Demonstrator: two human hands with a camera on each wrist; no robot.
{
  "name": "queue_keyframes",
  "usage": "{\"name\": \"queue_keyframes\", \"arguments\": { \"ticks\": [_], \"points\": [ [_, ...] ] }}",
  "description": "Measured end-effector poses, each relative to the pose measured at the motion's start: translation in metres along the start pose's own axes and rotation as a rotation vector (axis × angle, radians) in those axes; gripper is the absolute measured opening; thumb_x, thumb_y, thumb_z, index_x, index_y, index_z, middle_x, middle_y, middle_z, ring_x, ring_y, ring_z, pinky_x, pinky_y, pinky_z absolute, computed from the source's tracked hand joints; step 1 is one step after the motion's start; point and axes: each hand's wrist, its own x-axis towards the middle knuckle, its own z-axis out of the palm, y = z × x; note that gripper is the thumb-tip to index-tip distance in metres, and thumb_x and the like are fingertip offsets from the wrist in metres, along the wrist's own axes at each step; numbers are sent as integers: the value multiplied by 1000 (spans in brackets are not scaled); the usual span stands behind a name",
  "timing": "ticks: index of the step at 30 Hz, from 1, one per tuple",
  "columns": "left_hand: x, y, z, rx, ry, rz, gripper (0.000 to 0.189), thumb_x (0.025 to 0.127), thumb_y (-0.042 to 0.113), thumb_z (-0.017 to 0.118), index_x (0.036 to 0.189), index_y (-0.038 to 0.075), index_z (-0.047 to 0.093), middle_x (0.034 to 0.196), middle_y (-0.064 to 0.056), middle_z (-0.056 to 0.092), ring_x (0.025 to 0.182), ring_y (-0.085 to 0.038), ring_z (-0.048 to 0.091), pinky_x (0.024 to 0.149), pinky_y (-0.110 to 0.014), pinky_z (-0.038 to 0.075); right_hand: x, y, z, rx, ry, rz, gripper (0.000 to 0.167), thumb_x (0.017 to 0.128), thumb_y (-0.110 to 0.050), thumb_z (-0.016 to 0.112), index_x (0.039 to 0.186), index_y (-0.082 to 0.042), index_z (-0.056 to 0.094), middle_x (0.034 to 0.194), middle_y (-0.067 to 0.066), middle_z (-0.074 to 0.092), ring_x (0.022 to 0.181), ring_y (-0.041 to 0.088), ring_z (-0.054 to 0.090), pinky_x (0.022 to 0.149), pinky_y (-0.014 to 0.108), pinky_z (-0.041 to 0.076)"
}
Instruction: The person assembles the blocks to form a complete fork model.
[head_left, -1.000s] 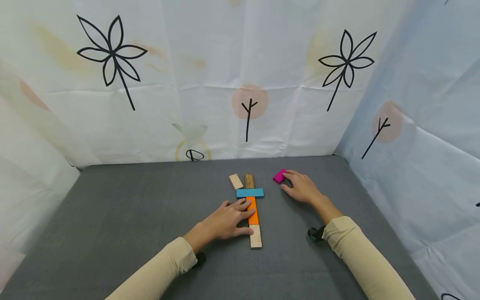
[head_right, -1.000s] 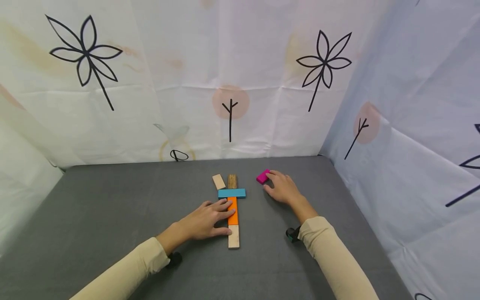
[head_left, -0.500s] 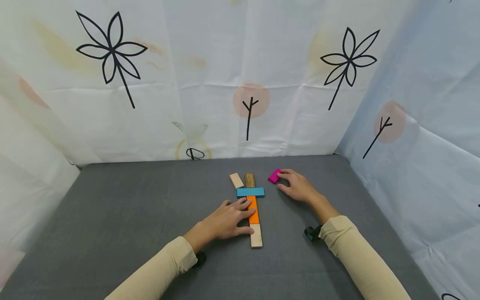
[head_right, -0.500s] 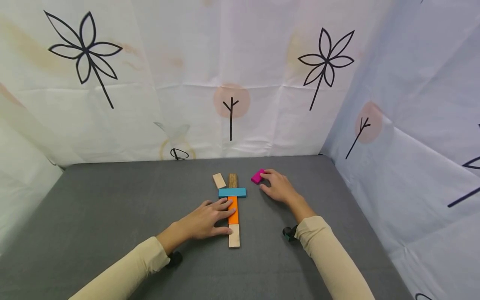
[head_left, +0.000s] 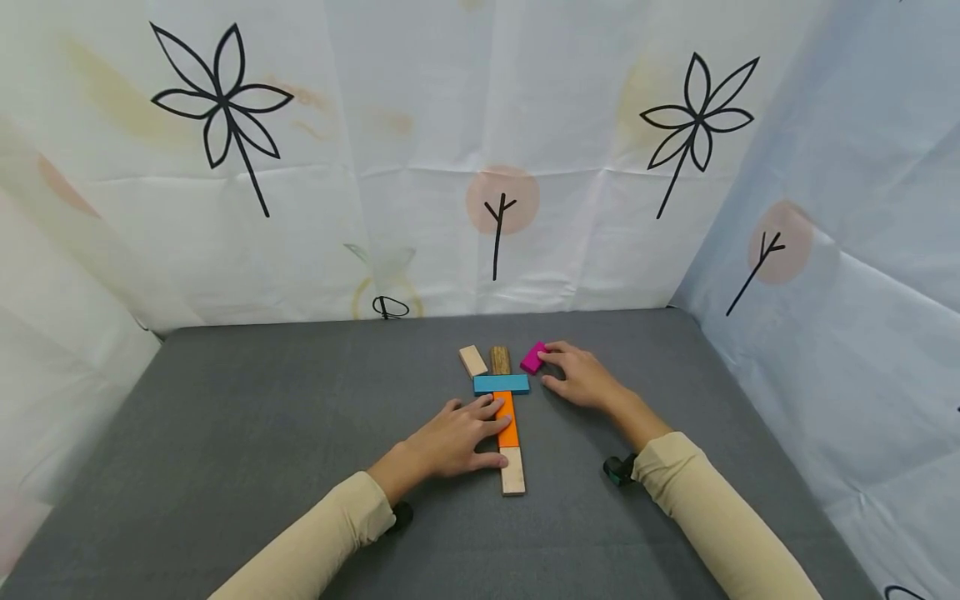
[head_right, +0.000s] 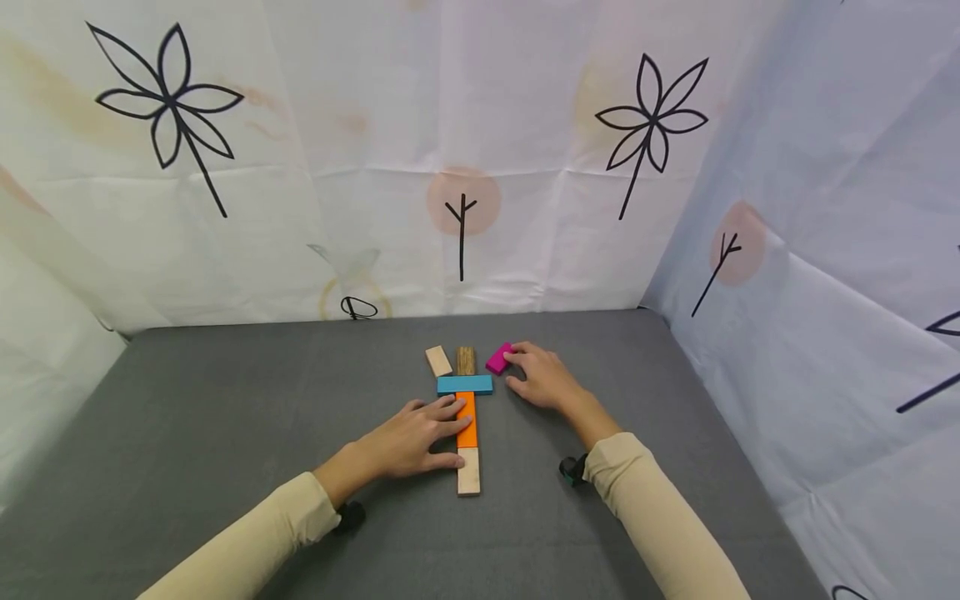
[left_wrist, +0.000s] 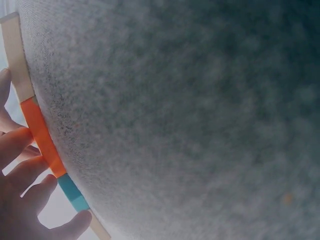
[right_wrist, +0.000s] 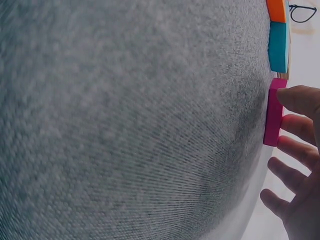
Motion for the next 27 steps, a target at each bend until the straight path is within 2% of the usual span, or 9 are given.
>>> {"name": "queue_keyframes", "arguments": {
  "ticks": [15, 27],
  "points": [
    [0, -1, 0, -7, -5, 2, 66, 97, 59, 51, 148, 18, 50, 159, -8, 34, 148, -26, 29, 109, -60, 32, 2, -5, 1, 15, -61, 4, 47, 96, -20, 66, 138, 1, 57, 145, 21, 50, 131, 40, 49, 106, 62, 34],
    [0, 0, -1, -6, -1, 1, 66, 97, 60, 52, 148, 18, 50, 159, -7, 35, 148, -26, 28, 109, -59, 33, 3, -5, 0, 14, -66, 9, 48, 96, -20, 66, 139, 0, 57, 147, 20, 49, 134, 40, 46, 108, 61, 32]
  ]
}}
